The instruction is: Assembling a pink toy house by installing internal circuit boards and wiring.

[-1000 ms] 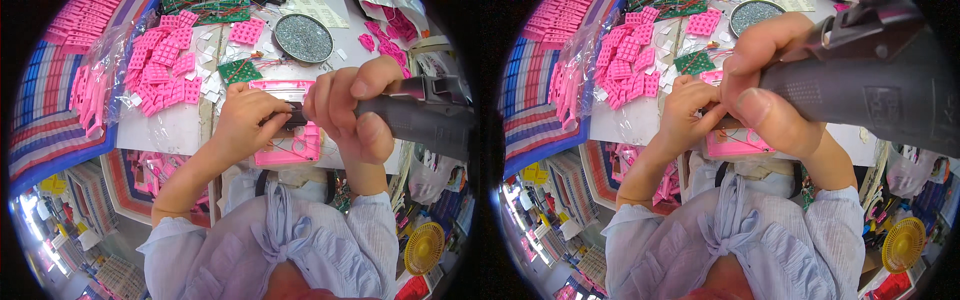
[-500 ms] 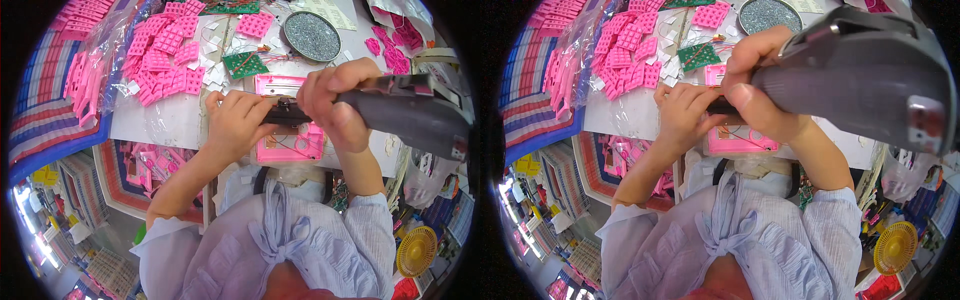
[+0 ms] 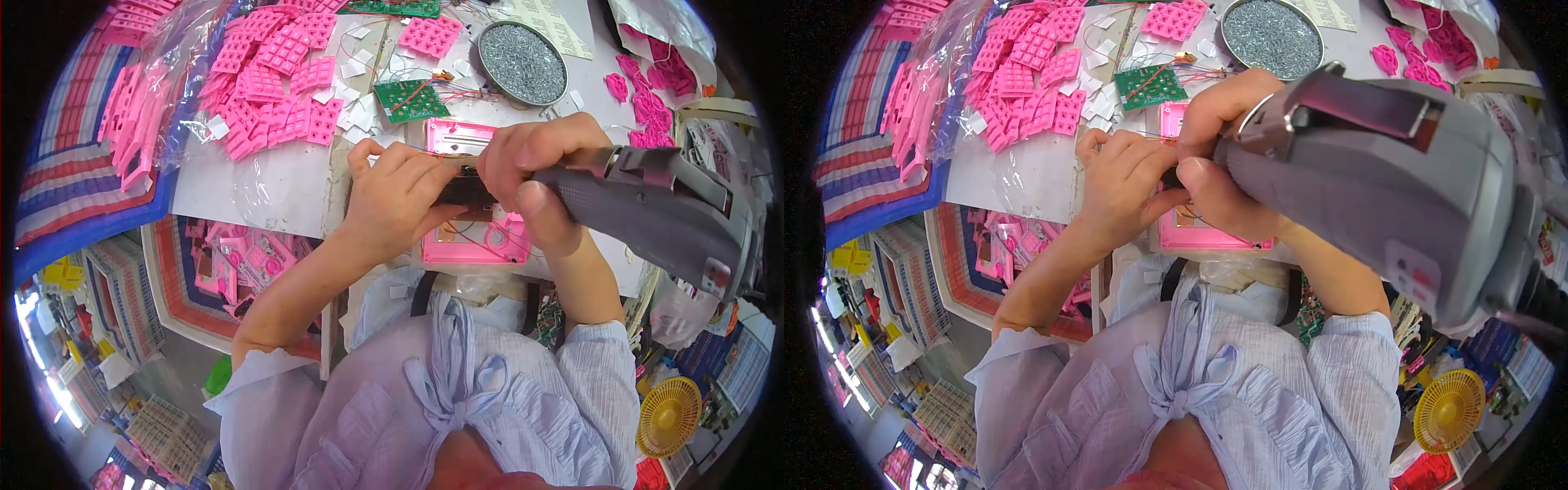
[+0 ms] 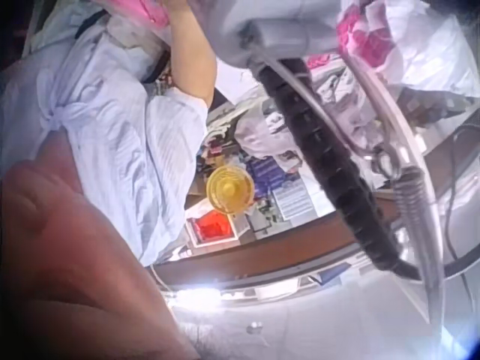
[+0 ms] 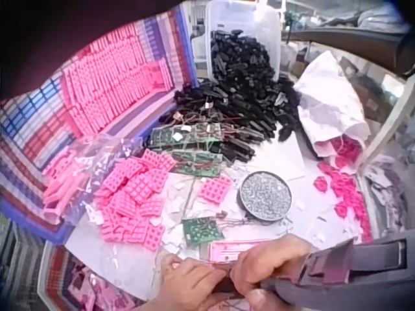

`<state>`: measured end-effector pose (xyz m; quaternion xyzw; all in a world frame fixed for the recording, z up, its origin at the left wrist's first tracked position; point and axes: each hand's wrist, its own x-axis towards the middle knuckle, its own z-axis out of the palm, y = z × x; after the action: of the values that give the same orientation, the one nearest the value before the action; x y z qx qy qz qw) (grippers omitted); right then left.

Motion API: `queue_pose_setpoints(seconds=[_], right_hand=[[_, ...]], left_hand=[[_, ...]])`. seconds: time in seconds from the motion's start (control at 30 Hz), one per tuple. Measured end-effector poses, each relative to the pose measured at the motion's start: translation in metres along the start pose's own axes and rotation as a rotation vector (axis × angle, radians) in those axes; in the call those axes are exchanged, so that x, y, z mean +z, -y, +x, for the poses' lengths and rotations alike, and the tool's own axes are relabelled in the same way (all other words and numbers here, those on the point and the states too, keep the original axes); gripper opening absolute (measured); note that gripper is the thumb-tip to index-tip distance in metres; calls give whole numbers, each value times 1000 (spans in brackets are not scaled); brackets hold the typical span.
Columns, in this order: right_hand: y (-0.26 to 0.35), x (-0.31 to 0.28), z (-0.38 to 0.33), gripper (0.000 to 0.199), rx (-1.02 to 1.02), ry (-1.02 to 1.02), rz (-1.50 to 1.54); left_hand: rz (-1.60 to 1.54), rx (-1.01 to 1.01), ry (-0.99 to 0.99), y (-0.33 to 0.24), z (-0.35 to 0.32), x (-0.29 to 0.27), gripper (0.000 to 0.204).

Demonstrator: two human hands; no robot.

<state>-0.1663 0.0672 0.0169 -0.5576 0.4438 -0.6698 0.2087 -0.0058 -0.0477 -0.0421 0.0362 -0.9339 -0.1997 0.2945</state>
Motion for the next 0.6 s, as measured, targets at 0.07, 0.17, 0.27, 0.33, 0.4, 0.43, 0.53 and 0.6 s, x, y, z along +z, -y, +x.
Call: queue_pose_setpoints(seconds=[0.07, 0.17, 0.27, 0.33, 0.4, 0.43, 0.53, 0.6], right_hand=[[2, -2, 2, 28, -23, 60, -78], [5, 0, 3, 27, -10, 133, -113], [5, -3, 7, 28, 11, 189, -140], [-1, -8, 6, 37, 27, 146, 0], [-6, -9, 9, 52, 45, 81, 230], [-8, -10, 10, 62, 54, 43, 368], [10, -31, -4, 92, 290, 171, -80], [10, -44, -26, 86, 273, 396, -584]], left_hand=[[-10, 6, -7, 0, -2, 3, 51], [2, 29, -4, 2, -2, 4, 51], [-2, 13, -6, 2, -2, 2, 50], [1, 29, -8, 3, -2, 4, 48], [-10, 28, -3, 1, -1, 4, 48], [-22, 19, 3, 0, 0, 3, 48], [-49, -4, 50, 3, -4, 5, 49], [-87, -45, 89, 6, -4, 6, 50]])
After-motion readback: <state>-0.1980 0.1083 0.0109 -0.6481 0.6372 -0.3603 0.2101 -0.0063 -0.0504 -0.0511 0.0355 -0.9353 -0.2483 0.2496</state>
